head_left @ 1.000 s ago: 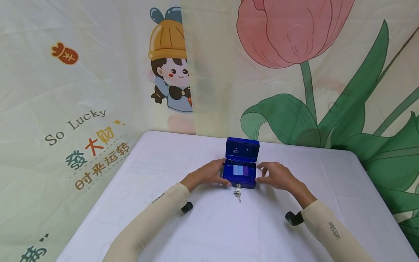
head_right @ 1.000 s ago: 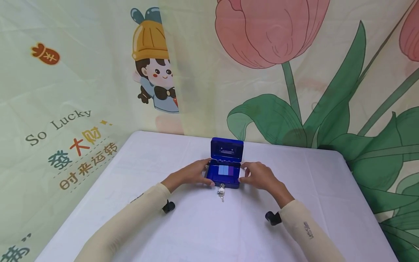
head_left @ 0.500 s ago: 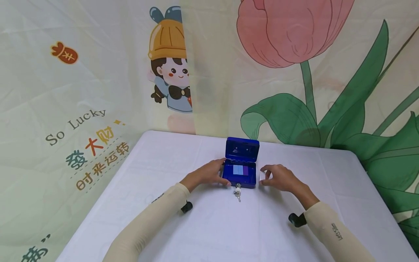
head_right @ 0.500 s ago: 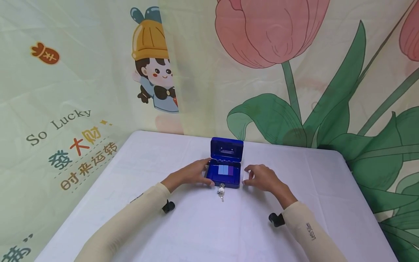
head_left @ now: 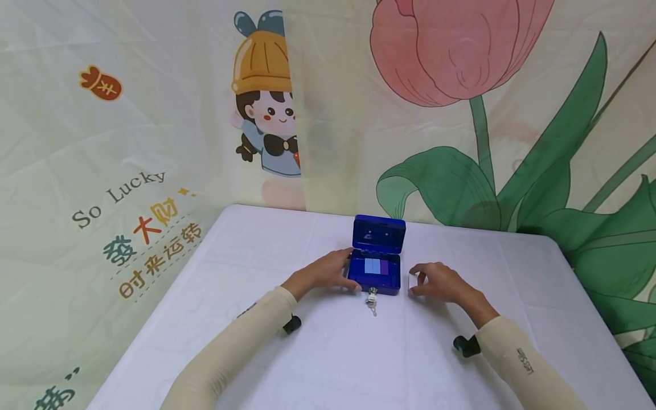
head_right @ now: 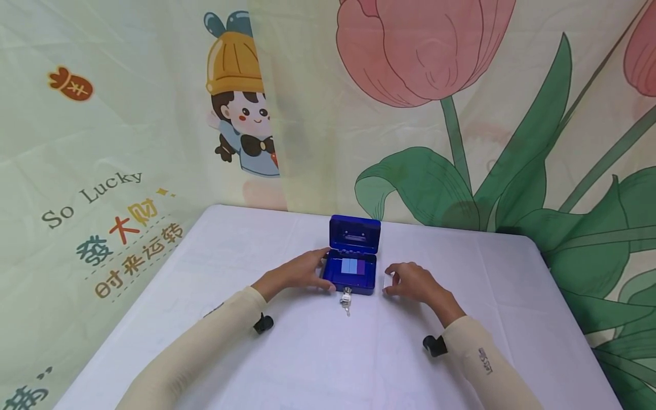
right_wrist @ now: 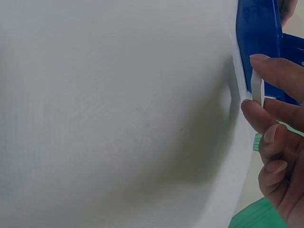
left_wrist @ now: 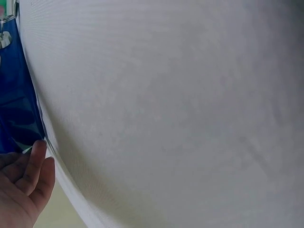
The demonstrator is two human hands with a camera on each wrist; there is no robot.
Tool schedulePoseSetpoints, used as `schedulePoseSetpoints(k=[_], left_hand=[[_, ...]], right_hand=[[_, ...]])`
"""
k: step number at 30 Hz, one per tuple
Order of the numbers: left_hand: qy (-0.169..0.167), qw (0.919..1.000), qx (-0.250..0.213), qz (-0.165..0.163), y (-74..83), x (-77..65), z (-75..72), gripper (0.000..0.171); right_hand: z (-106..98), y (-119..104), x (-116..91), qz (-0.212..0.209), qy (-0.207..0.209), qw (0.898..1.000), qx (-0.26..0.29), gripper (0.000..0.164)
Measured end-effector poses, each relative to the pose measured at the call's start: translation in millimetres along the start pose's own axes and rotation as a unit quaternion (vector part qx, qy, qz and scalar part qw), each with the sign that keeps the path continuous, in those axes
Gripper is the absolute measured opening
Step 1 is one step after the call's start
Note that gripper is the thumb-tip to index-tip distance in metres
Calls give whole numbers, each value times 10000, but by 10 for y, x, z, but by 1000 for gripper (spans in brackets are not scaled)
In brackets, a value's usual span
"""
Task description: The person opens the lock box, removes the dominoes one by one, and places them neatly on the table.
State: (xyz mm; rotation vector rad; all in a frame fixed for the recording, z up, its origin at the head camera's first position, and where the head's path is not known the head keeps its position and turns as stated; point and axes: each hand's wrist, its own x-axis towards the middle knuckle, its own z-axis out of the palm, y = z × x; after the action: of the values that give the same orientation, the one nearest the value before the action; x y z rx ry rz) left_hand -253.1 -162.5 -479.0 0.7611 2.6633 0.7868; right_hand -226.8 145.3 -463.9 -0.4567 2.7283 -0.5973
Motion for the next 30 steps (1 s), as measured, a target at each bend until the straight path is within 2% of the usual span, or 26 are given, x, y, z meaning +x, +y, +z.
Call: schedulePoseSetpoints(k=[11,30], left_hand=[[-47,9999,26,-143,16,-19,-14,113],[-50,9999,9,-108,25,-33,-19,111]], right_hand=[[25,4,28,110,-137,9998,-25,48],[42,22,48,141,-298,9994,-87,48]])
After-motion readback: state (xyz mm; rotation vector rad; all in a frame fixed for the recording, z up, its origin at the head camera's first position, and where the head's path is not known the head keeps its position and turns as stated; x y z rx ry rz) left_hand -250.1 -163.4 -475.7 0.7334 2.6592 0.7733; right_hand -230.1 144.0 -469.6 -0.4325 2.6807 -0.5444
